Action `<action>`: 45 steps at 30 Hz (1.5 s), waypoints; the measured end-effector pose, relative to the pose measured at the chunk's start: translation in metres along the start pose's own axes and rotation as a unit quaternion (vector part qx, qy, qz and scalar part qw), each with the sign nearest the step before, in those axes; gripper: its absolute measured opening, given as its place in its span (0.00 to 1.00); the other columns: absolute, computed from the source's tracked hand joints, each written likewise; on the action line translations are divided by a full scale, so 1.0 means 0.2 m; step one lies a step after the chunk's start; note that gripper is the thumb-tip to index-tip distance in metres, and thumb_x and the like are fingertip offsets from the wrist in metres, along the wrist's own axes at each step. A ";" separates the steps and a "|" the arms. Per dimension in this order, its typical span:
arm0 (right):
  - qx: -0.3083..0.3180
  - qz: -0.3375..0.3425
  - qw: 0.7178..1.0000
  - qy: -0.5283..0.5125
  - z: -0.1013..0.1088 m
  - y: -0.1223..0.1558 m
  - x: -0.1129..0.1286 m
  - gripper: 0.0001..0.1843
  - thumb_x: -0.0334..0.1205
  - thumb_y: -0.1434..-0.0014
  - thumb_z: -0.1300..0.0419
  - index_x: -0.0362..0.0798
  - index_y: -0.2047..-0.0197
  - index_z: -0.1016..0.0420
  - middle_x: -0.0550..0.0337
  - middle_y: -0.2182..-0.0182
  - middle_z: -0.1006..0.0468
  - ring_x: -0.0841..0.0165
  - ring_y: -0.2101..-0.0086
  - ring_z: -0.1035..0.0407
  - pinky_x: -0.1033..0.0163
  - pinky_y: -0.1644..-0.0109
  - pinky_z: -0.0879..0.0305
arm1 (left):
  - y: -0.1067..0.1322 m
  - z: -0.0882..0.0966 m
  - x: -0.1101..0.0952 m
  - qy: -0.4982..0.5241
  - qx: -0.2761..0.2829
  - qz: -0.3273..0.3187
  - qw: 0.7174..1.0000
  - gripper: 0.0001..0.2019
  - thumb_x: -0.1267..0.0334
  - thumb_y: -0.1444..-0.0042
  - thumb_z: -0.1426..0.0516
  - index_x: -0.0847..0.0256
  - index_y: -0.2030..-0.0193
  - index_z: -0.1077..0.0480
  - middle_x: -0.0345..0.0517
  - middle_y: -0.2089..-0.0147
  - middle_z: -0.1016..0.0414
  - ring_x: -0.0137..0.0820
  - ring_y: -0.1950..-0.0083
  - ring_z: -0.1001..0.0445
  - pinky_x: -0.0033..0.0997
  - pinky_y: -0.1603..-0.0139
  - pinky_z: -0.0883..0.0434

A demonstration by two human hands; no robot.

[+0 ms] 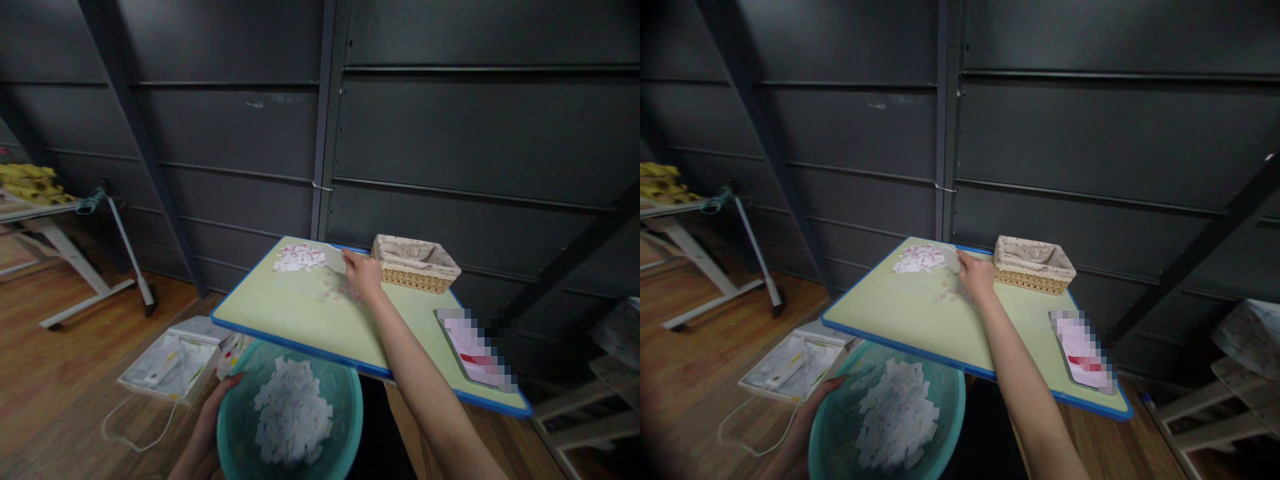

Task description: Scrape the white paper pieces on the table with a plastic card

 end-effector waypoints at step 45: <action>0.055 0.113 0.991 -0.052 -0.08 0.03 0.23 0.20 0.37 0.36 0.51 0.57 0.43 0.29 0.58 0.54 0.21 0.66 0.58 0.25 0.66 0.57 0.36 | -0.04 0.03 0.03 -0.029 0.029 0.044 0.998 0.12 0.69 0.52 0.40 0.67 0.59 0.29 0.46 0.81 0.21 0.43 0.77 0.21 0.40 0.72 0.24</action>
Point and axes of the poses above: each hand's wrist, its own y-axis away from the middle knuckle, its own z-axis out of the back of the hand, x = y × z, the point moved 7 cm from there along -y, towards the middle knuckle
